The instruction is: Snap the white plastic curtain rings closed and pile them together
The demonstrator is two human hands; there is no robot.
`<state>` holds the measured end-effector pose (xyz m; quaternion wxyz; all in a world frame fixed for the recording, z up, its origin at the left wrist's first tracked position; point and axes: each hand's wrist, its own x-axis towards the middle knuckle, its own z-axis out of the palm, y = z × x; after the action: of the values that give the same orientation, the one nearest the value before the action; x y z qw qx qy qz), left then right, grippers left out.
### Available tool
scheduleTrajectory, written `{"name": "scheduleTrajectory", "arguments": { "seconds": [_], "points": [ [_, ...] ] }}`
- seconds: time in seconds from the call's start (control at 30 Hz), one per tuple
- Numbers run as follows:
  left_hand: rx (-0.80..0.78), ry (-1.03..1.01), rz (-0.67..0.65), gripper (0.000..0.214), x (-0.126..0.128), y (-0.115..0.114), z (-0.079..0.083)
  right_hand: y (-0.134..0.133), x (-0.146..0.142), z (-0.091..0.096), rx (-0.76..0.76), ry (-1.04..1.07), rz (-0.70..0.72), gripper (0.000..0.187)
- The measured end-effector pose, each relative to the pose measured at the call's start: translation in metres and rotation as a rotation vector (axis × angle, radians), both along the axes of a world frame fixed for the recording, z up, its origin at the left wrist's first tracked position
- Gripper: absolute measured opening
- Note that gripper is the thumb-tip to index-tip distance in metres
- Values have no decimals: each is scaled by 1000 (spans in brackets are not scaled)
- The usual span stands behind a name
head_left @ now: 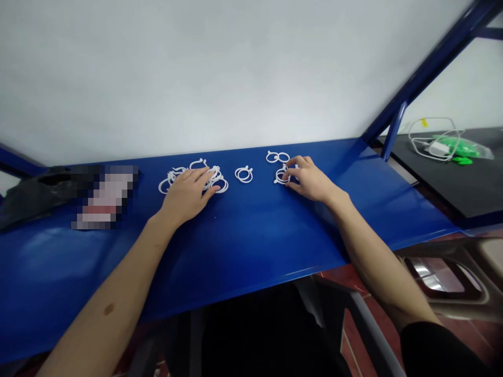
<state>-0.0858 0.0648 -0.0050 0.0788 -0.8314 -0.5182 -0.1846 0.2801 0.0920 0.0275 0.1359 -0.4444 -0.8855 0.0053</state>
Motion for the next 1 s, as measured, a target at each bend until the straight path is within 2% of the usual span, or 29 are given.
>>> {"name": "scheduleTrajectory", "arguments": {
  "seconds": [0.23, 0.43, 0.53, 0.77, 1.0],
  "points": [
    [28, 49, 37, 44, -1, 1, 0, -6, -17, 3, 18, 3, 38, 11],
    [106, 55, 80, 44, 0, -2, 3, -7, -21, 1, -94, -6, 62, 12],
    [141, 16, 74, 41, 1, -2, 4, -10, -25, 2, -101, -6, 67, 11],
    [159, -9, -18, 37, 14, -5, 9, -15, -32, 3, -153, 36, 65, 12],
    [201, -5, -152, 32, 27, -8, 9, -14, -28, 4, -100, 152, 64, 14]
  ]
}}
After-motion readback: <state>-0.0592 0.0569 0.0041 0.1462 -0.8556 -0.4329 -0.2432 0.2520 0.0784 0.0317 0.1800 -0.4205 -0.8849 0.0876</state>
